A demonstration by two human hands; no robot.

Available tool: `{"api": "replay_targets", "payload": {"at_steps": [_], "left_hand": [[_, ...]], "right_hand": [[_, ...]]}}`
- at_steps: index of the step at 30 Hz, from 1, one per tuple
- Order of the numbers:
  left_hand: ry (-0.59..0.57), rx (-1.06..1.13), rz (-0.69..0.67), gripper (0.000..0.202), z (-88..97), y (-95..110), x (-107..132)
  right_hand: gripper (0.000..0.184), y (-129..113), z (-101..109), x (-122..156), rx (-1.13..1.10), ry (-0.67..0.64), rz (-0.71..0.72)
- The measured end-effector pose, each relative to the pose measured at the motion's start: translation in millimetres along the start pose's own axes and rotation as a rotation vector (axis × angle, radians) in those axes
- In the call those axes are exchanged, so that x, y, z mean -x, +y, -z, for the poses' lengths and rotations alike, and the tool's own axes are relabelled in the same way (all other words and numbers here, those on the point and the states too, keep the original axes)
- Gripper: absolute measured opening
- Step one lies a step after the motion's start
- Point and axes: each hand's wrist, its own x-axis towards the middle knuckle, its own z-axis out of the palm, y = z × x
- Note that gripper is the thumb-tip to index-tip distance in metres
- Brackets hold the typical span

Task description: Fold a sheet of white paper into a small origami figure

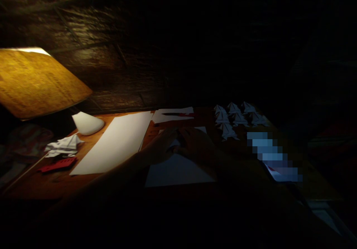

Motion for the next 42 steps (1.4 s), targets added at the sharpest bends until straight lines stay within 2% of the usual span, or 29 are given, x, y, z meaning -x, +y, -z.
{"api": "replay_targets", "payload": {"at_steps": [8,13,20,28,35,42], "left_hand": [[-0.026,-0.082,0.032,0.043,4.9,5,1],[0.001,-0.114,0.04,0.044,4.2,4,3],[0.018,-0.164,0.106,0.046,6.3,9,8],[0.057,-0.284,0.243,0.06,7.3,10,15],[0.144,-0.298,0.259,0.07,2.4,5,18],[0.126,-0.356,0.284,0.072,4.7,7,20]], "right_hand": [[0.071,-8,9,-2,0.063,-0.035,-0.089],[0.063,-14,20,0,0.133,-0.042,-0.174],[0.078,-9,28,1,0.198,-0.074,-0.383],[0.082,-3,35,4,0.252,-0.037,-0.552],[0.084,3,30,5,0.258,0.024,-0.557],[0.082,0,32,7,0.281,0.026,-0.55]]}}
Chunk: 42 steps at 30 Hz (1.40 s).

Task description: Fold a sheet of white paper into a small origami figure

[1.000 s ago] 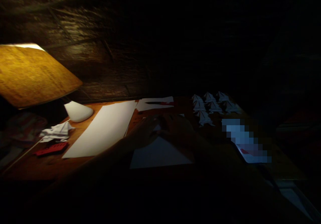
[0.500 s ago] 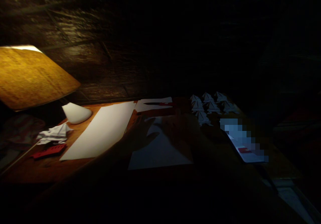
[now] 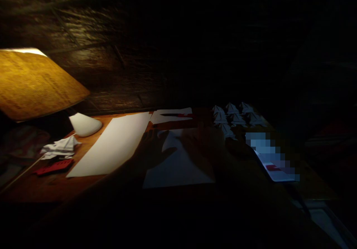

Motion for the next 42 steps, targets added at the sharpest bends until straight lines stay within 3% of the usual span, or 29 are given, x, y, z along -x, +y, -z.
{"api": "replay_targets", "payload": {"at_steps": [8,18,25,30,42], "left_hand": [[0.006,-0.059,-0.035,0.068,2.3,1,0],[0.018,0.029,-0.033,0.071,-2.8,-5,0],[-0.073,0.239,-0.257,0.065,2.9,-35,-12],[-0.169,0.332,-0.325,0.069,-1.7,-44,-14],[-0.162,0.329,-0.321,0.041,-7.5,-41,-21]], "right_hand": [[0.078,2,1,1,0.014,-0.002,0.045],[0.076,11,-5,-1,-0.001,0.011,0.212],[0.07,23,-10,-4,-0.043,0.008,0.304],[0.054,21,-21,-11,-0.106,-0.002,0.497],[0.025,24,-23,-15,-0.103,-0.019,0.499]]}}
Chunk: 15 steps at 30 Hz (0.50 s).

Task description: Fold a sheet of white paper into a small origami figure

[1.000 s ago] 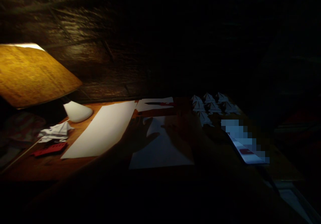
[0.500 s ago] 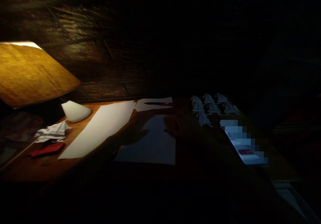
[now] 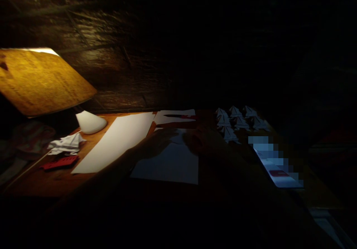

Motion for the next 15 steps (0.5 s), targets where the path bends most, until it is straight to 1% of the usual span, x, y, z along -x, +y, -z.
{"api": "replay_targets", "payload": {"at_steps": [3,5,7,10,15], "left_hand": [[-0.007,-0.016,0.004,0.041,-1.6,3,-3],[-0.015,-0.035,-0.005,0.047,-2.5,9,-5],[-0.023,-0.069,0.013,0.053,-3.2,15,-5],[-0.033,-0.103,0.022,0.055,-4.1,24,-6],[0.014,-0.128,0.003,0.045,-2.4,29,-8]], "right_hand": [[0.029,-1,-1,0,0.006,-0.003,-0.01],[0.031,-3,-2,0,0.018,-0.016,-0.047],[0.033,-4,-2,0,0.044,-0.002,-0.096],[0.034,-2,-6,-1,0.064,-0.031,-0.084],[0.031,3,-15,-2,0.074,0.092,-0.078]]}}
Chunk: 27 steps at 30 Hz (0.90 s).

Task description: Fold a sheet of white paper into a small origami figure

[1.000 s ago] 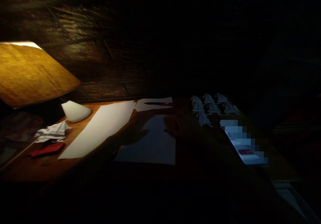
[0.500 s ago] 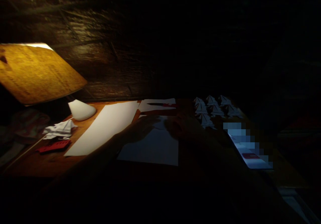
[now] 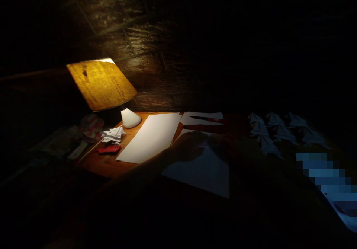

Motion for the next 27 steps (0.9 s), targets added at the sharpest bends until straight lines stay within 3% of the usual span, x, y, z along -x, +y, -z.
{"api": "replay_targets", "payload": {"at_steps": [4,8,14,20,27], "left_hand": [[0.015,-0.021,0.055,0.031,0.4,1,-4],[0.043,-0.024,0.063,0.034,-4.0,0,-6],[0.068,0.028,0.062,0.039,-9.4,-3,-8],[0.053,0.066,0.048,0.048,-3.1,-7,-2],[-0.038,0.048,0.004,0.049,14.7,-13,10]], "right_hand": [[0.032,-1,-2,3,0.024,0.053,-0.035],[0.038,-3,6,1,0.059,0.016,-0.136],[0.033,-1,21,-28,-0.002,0.092,-0.261],[0.032,-2,3,-78,0.054,0.168,-0.272],[0.034,-5,-9,-97,0.177,0.015,-0.346]]}}
